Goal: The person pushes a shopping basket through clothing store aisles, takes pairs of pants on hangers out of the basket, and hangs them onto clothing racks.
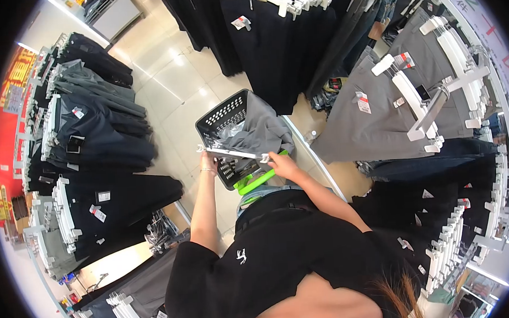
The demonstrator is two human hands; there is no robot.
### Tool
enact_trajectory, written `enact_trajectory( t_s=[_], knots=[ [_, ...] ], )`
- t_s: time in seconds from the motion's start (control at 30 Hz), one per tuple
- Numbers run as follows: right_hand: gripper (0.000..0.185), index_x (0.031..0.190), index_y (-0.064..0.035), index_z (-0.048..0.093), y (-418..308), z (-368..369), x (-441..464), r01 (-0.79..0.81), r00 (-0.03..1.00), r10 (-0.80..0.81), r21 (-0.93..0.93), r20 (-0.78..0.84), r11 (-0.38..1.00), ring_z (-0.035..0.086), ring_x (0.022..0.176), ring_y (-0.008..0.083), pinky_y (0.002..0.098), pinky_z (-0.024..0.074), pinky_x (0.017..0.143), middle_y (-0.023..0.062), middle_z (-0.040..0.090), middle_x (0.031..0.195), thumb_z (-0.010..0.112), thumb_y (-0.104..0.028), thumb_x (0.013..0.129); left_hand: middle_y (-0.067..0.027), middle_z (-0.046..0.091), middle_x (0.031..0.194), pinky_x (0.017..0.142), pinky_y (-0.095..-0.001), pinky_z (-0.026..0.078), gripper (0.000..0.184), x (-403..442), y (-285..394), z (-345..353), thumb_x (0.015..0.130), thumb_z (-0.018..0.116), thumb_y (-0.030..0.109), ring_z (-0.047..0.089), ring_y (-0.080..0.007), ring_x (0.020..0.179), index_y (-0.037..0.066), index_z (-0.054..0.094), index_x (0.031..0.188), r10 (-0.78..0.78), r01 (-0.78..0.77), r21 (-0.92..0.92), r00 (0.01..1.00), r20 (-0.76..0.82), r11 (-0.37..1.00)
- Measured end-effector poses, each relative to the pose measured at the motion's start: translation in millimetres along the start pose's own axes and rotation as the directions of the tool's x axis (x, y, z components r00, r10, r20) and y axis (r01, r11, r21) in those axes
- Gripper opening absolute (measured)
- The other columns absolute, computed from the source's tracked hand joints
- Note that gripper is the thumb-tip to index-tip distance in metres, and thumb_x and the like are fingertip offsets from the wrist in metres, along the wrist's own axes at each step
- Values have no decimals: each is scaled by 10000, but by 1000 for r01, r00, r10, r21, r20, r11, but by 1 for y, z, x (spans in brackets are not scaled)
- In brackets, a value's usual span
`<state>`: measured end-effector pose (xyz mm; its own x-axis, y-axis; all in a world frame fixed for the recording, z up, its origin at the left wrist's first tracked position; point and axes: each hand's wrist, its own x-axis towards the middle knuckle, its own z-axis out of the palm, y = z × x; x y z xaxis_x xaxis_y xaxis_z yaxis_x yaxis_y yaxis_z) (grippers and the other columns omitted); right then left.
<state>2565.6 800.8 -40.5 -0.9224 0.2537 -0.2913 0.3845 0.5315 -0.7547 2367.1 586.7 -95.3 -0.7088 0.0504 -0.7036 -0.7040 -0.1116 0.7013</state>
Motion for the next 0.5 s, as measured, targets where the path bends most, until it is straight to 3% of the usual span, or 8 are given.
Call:
enact_trajectory(
  t_s=[0.07, 0.1, 0.17, 0.2, 0.27, 0.33, 0.43, 0.5],
  knots=[
    [268, 1053, -105, 473, 7, 6, -3, 283, 959, -276, -145, 66, 948, 548, 803, 341, 391, 430, 686, 146, 591, 824, 500, -172, 795, -68, 205, 1376, 999, -493, 124, 558, -2, -5, 12, 860, 277, 444, 219, -218, 1256, 112, 216, 1305, -85, 85, 6, 994, 73, 996],
    [268, 1053, -105, 473, 7, 4, -7, 275, 961, -270, -144, 57, 950, 548, 803, 341, 391, 430, 686, 146, 591, 824, 500, -172, 795, -111, 168, 1382, 990, -489, 155, 587, -1, -9, 17, 846, 317, 431, 208, -262, 1256, 78, 211, 1304, -121, 121, -3, 993, 15, 993],
    [241, 1032, -104, 516, 7, -3, -13, 342, 936, -330, -93, 121, 935, 547, 859, 310, 374, 430, 742, 121, 596, 894, 485, -191, 809, -135, 202, 1362, 986, -495, 159, 589, 2, -16, 26, 832, 365, 412, 217, -304, 1243, 76, 225, 1295, -101, 87, 305, 994, 29, 948],
    [241, 1032, -104, 516, 7, -10, -16, 335, 939, -325, -95, 111, 937, 547, 859, 310, 374, 430, 742, 121, 596, 894, 485, -191, 809, -145, 246, 1333, 967, -508, 179, 569, -22, -8, 40, 818, 408, 368, 240, -327, 1221, 87, 242, 1285, -96, 66, 283, 991, 94, 957],
    [212, 1000, -73, 530, 10, -28, -26, 149, 988, -152, 228, -4, 962, 548, 906, 276, 359, 429, 764, 124, 592, 945, 481, -181, 824, -143, 306, 1282, 919, -521, 241, 513, -10, -19, 52, 803, 431, 317, 279, -329, 1189, 104, 292, 1249, -150, 101, 378, 983, 104, 920],
    [214, 1003, -58, 527, 15, -53, -45, 139, 980, -85, 311, -180, 940, 554, 913, 259, 348, 429, 769, 124, 593, 948, 479, -175, 830, -139, 329, 1254, 889, -518, 287, 489, -10, -26, 73, 803, 439, 323, 351, -328, 1132, 89, 316, 1214, -119, 63, 486, 989, 84, 872],
    [231, 1037, -28, 502, 30, -101, -83, 128, 810, 70, 293, -582, 947, 562, 909, 207, 305, 422, 785, 118, 593, 961, 476, -156, 846, -131, 340, 1256, 882, -492, 306, 500, -28, -19, 118, 811, 431, 337, 374, -319, 1122, 84, 306, 1223, -96, -72, 590, 964, 248, 804],
    [245, 1049, -17, 493, 36, -141, -115, 55, 683, 217, 344, -698, 937, 548, 911, 195, 297, 409, 802, 122, 579, 981, 481, -155, 847, -114, 374, 1252, 872, -461, 326, 518, -52, -1, 160, 821, 426, 348, 397, -290, 1124, 83, 286, 1244, -156, -101, 656, 934, 322, 748]
  ],
)
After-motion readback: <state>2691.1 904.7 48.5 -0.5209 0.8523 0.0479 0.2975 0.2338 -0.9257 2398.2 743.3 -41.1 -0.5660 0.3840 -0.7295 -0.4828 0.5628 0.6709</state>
